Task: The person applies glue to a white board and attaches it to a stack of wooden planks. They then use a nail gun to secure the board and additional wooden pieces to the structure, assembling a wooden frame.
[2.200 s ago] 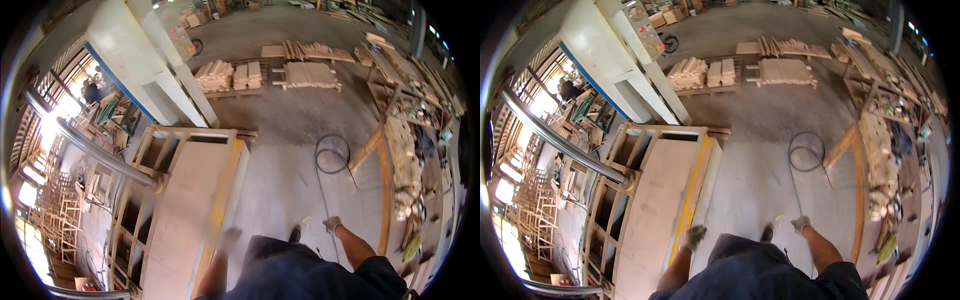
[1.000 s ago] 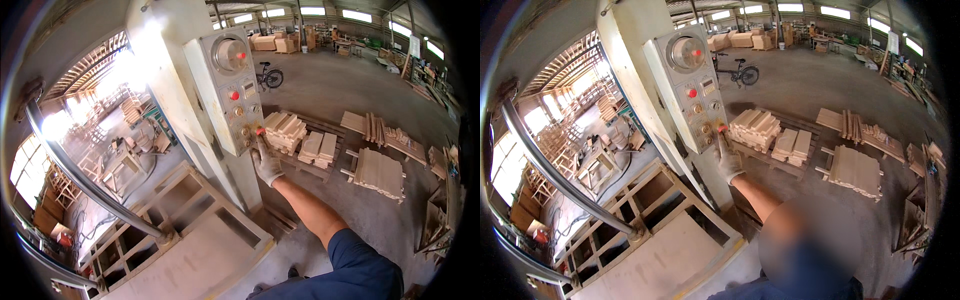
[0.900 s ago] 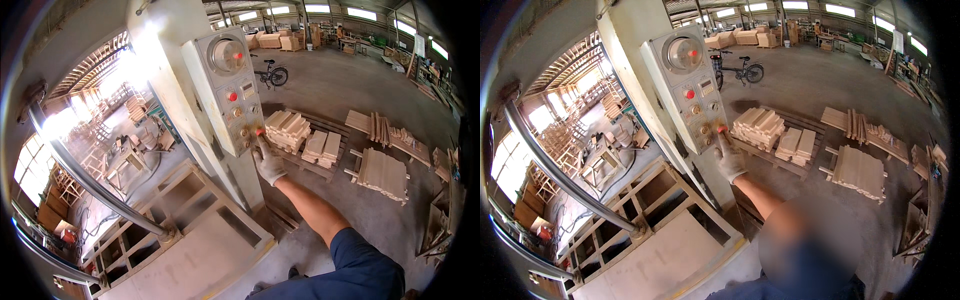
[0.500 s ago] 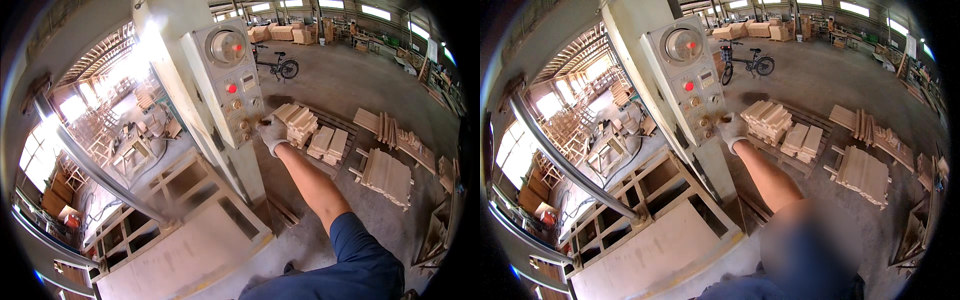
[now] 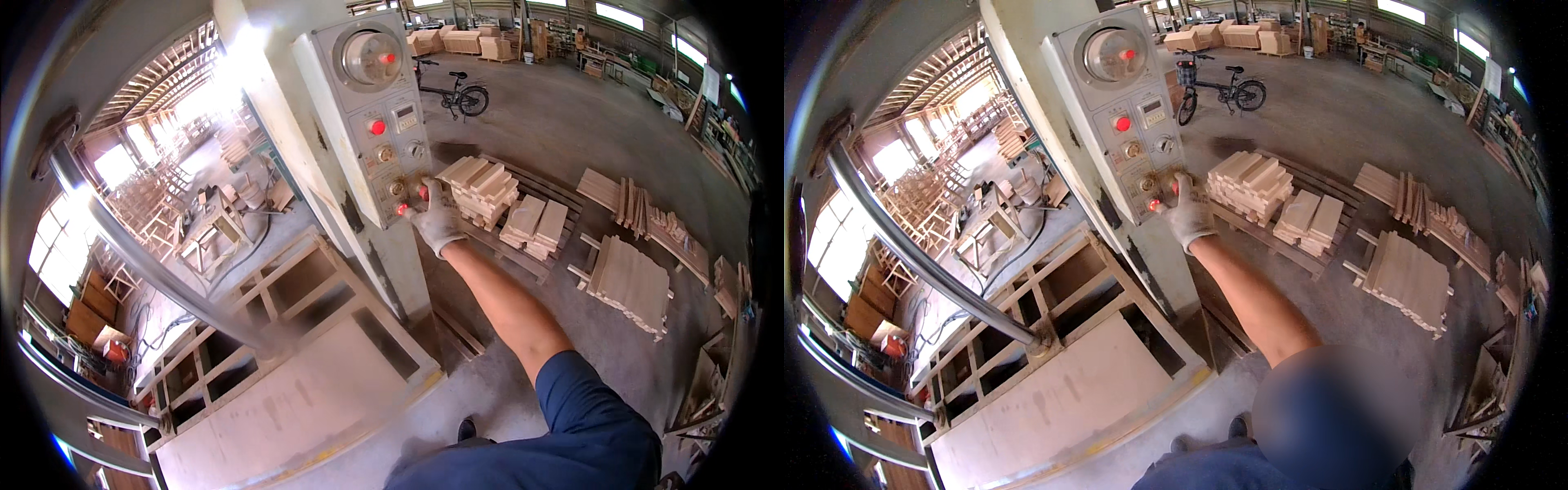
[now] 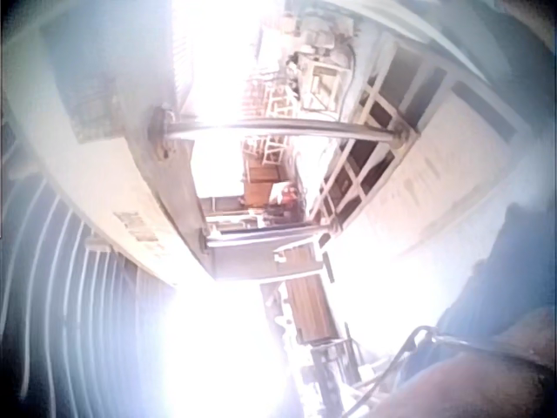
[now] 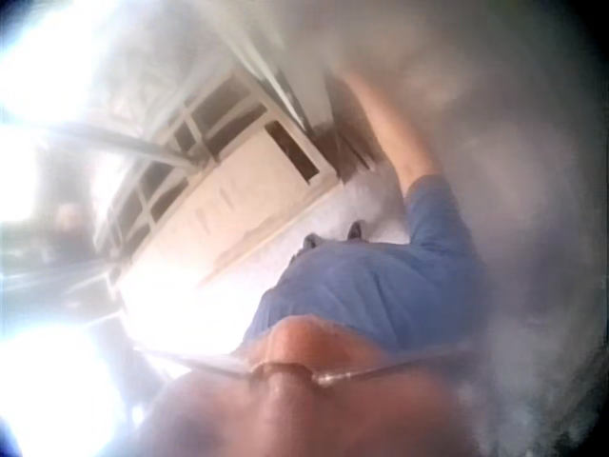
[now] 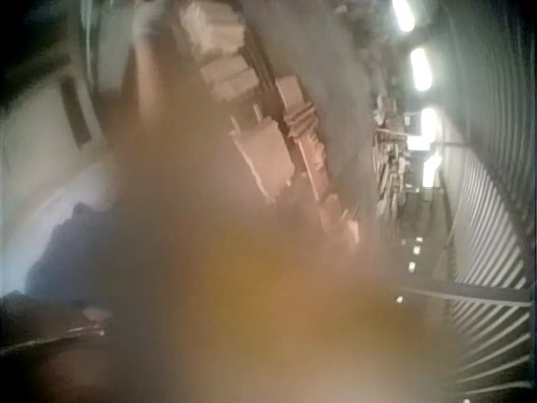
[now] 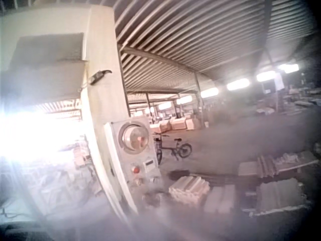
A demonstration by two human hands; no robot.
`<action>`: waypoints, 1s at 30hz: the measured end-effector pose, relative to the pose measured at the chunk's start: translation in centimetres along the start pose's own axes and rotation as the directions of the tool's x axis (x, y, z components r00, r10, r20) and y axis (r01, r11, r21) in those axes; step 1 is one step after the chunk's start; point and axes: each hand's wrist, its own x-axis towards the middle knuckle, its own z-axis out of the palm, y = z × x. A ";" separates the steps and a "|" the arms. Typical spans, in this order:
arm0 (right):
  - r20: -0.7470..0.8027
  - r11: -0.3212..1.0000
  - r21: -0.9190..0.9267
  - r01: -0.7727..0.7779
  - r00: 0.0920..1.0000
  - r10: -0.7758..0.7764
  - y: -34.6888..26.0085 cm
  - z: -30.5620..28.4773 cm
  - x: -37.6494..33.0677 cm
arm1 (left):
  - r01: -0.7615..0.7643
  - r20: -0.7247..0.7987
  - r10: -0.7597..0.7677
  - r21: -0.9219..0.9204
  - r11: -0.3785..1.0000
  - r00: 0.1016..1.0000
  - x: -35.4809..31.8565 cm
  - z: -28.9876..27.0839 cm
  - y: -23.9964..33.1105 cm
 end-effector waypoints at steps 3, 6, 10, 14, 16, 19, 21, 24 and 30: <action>-0.105 0.995 -0.089 0.051 0.993 -0.060 1.8 -2.6 -3.2 | 0.016 -0.003 -0.016 0.026 1.000 1.000 -1.0 -1.1 -3.3; -0.006 0.973 -0.140 -0.182 0.983 0.183 5.5 -7.5 -14.4 | 0.096 -0.018 -0.095 0.044 0.994 0.995 -2.4 -4.8 -9.6; 0.237 0.673 -0.563 -0.480 0.686 0.687 17.4 -17.8 -44.6 | 0.118 0.052 -0.124 0.119 0.986 0.991 1.1 -7.8 -11.0; 0.307 0.299 -0.952 -0.069 -0.188 0.933 13.4 -31.0 -82.4 | 0.002 0.236 -0.060 0.237 0.971 0.970 7.2 -9.2 -11.2; -0.026 -0.153 -0.901 -0.406 -0.300 0.953 0.1 -32.5 -91.9 | -0.107 0.305 -0.017 0.387 0.916 0.952 8.6 -14.8 -14.7; -0.230 -0.610 -0.430 -0.666 -0.572 0.787 -14.8 -33.5 -98.6 | -0.359 0.416 0.131 0.537 0.763 0.900 12.3 -17.2 -13.6; -0.201 -0.668 -0.209 -0.714 -0.637 0.744 -20.2 -31.4 -100.6 | -0.332 0.257 0.224 0.545 0.770 0.940 14.5 -16.9 -11.0; -0.147 -0.651 0.048 -0.757 -0.650 0.745 -25.7 -27.0 -102.9 | -0.187 0.285 0.000 0.630 0.754 0.959 14.8 -14.7 -6.4; -0.075 -0.594 0.265 -0.760 -0.630 0.773 -33.1 -19.3 -108.6 | -0.280 0.542 -0.145 0.623 0.730 0.828 7.5 -8.8 -6.8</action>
